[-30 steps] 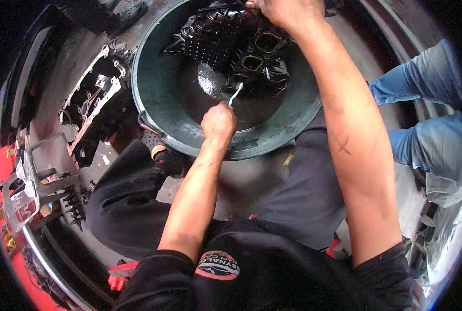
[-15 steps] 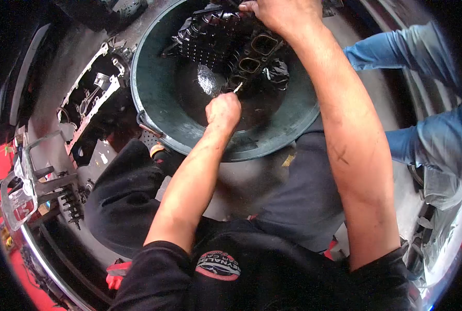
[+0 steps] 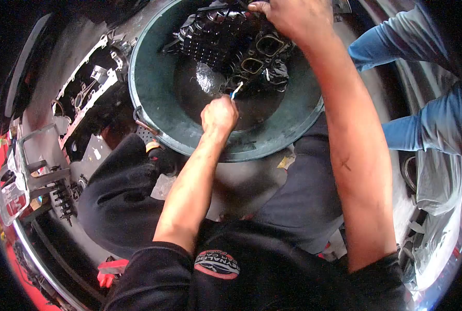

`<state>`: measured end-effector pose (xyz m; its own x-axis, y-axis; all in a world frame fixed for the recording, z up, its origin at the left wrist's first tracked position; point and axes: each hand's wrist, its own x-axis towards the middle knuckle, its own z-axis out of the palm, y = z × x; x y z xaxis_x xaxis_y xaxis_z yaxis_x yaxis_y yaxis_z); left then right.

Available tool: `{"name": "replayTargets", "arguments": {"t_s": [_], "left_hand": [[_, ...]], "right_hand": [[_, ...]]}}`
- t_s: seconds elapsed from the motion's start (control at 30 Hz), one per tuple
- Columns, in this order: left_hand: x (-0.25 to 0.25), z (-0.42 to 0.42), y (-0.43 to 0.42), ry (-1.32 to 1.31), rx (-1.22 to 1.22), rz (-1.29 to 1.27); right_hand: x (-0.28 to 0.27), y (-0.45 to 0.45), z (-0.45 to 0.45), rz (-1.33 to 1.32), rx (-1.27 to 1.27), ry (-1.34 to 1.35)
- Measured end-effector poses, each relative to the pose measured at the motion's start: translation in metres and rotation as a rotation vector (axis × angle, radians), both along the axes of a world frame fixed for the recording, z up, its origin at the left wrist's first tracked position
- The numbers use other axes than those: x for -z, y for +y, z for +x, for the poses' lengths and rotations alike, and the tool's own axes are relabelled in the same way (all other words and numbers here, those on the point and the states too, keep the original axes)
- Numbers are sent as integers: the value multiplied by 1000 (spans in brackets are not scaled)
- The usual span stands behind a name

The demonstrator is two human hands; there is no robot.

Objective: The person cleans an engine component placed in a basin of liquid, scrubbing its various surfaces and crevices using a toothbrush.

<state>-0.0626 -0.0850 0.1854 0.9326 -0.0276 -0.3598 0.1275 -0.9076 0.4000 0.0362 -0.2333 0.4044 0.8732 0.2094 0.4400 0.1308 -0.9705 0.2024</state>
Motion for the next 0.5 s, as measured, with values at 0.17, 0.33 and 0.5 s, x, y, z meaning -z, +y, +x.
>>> {"name": "replayTargets", "arguments": {"t_s": [0.17,0.33,0.5], "left_hand": [[-7,5,6,-167,139,77],[27,21,-7,-33,13,8],[11,-5,6,-129,80,59]], "right_hand": [[8,-8,9,16,-52,-26],[2,0,7,2,-19,17],[8,-4,14,11,-35,7]]}}
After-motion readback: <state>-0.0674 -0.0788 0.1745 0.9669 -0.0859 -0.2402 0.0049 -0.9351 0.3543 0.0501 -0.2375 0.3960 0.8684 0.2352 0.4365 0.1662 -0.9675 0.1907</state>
